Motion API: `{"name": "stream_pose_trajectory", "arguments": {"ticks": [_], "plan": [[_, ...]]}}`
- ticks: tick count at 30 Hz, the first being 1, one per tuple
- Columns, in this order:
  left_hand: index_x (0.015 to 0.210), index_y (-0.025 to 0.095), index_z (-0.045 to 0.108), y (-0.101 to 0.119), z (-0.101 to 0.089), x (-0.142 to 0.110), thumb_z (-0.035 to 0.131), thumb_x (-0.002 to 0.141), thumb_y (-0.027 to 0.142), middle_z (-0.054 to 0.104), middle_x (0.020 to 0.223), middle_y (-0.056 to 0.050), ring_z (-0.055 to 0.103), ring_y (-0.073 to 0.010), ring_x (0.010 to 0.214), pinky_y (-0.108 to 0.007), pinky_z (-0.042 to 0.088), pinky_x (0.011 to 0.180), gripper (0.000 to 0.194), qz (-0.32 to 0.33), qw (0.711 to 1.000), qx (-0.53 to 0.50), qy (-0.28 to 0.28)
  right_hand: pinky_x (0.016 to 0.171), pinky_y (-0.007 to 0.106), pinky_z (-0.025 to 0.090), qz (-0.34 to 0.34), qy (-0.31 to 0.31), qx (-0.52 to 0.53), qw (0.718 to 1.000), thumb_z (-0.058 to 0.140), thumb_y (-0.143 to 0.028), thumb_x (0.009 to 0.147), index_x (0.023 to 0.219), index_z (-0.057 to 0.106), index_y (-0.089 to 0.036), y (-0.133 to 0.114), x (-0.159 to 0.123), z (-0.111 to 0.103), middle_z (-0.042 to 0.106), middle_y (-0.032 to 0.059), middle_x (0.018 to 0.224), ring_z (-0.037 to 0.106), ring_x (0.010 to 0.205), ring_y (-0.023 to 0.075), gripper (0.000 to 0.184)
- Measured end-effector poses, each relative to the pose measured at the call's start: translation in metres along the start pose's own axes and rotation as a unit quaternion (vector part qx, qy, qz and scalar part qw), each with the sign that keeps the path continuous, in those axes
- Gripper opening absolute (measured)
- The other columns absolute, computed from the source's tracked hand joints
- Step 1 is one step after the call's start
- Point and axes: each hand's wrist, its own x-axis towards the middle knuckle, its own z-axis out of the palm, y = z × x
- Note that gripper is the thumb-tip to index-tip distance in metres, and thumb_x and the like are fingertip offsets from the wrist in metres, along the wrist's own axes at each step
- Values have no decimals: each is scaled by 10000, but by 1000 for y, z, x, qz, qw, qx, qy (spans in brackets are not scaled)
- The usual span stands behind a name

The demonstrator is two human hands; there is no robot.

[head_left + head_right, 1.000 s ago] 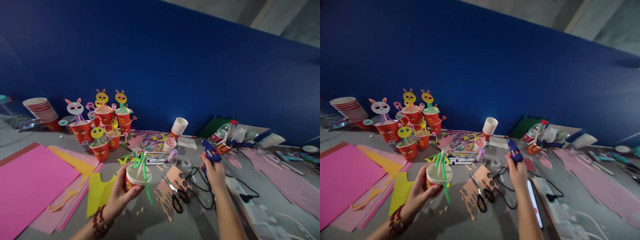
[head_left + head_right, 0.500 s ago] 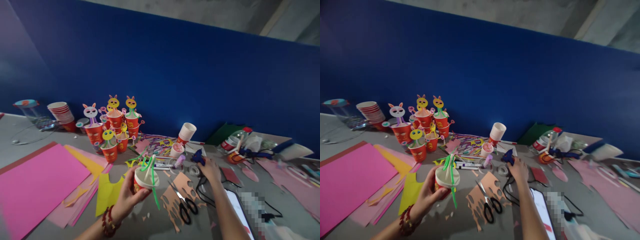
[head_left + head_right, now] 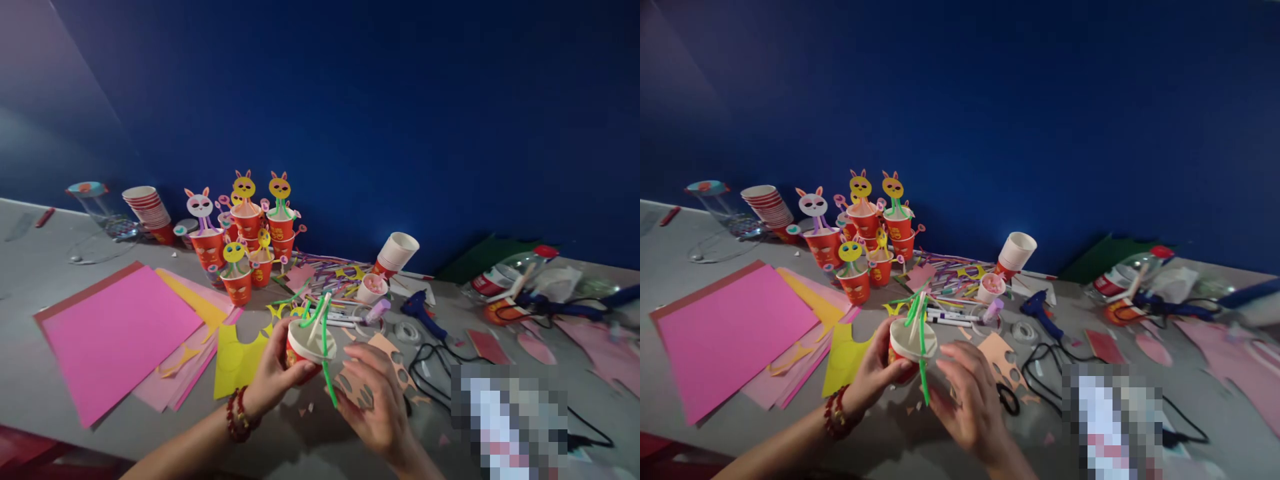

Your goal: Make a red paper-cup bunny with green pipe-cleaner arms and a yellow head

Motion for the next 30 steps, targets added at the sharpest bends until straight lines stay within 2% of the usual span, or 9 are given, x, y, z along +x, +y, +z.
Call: {"name": "stream_pose_trajectory", "arguments": {"ticks": [3, 10, 16, 21, 24, 30], "plan": [[1296, 247, 542, 4, 1, 0, 847, 764, 390, 663, 1186, -55, 640, -237, 1088, -321, 529, 974, 630, 2, 1000, 3, 0, 1006, 499, 560, -10, 0, 30, 999, 694, -134, 909, 1265, 588, -151, -2, 9, 6, 687, 158, 1177, 649, 1149, 300, 372], [1294, 226, 547, 7, 1, 0, 849, 750, 436, 661, 1203, -80, 649, -270, 1091, -369, 536, 979, 657, 11, 1000, 28, -3, 1038, 517, 527, 32, -42, 63, 997, 697, -199, 932, 1208, 633, -215, 6, 12, 6, 746, 110, 1099, 679, 1110, 293, 284], [1318, 239, 538, 3, -3, 0, 848, 764, 438, 649, 1235, -89, 642, -281, 1131, -388, 527, 1010, 665, 44, 997, 55, -23, 988, 470, 538, 36, -63, 92, 993, 655, -297, 972, 1086, 662, -246, 5, 25, -5, 770, 63, 978, 717, 996, 268, 124], [1340, 249, 528, -1, -5, -1, 846, 779, 431, 608, 1280, -96, 629, -289, 1170, -399, 516, 1036, 671, 88, 991, 95, -31, 927, 406, 548, 34, -83, 107, 990, 624, -382, 1003, 1024, 658, -245, 7, 36, -11, 764, 43, 896, 704, 940, 247, 143], [1353, 271, 523, -2, -6, -1, 840, 794, 417, 597, 1290, -87, 627, -277, 1175, -383, 512, 1039, 659, 109, 987, 110, -39, 898, 384, 555, 35, -90, 112, 989, 647, -376, 993, 989, 658, -244, 8, 39, -13, 755, 42, 874, 697, 933, 243, 133], [1352, 243, 514, 0, -5, 0, 826, 801, 453, 611, 1260, -109, 642, -293, 1147, -411, 526, 1025, 667, 124, 983, 126, -47, 834, 372, 558, 54, -94, 132, 985, 686, -356, 968, 973, 666, -244, 12, 34, -12, 740, 55, 911, 694, 951, 252, 114]]}}
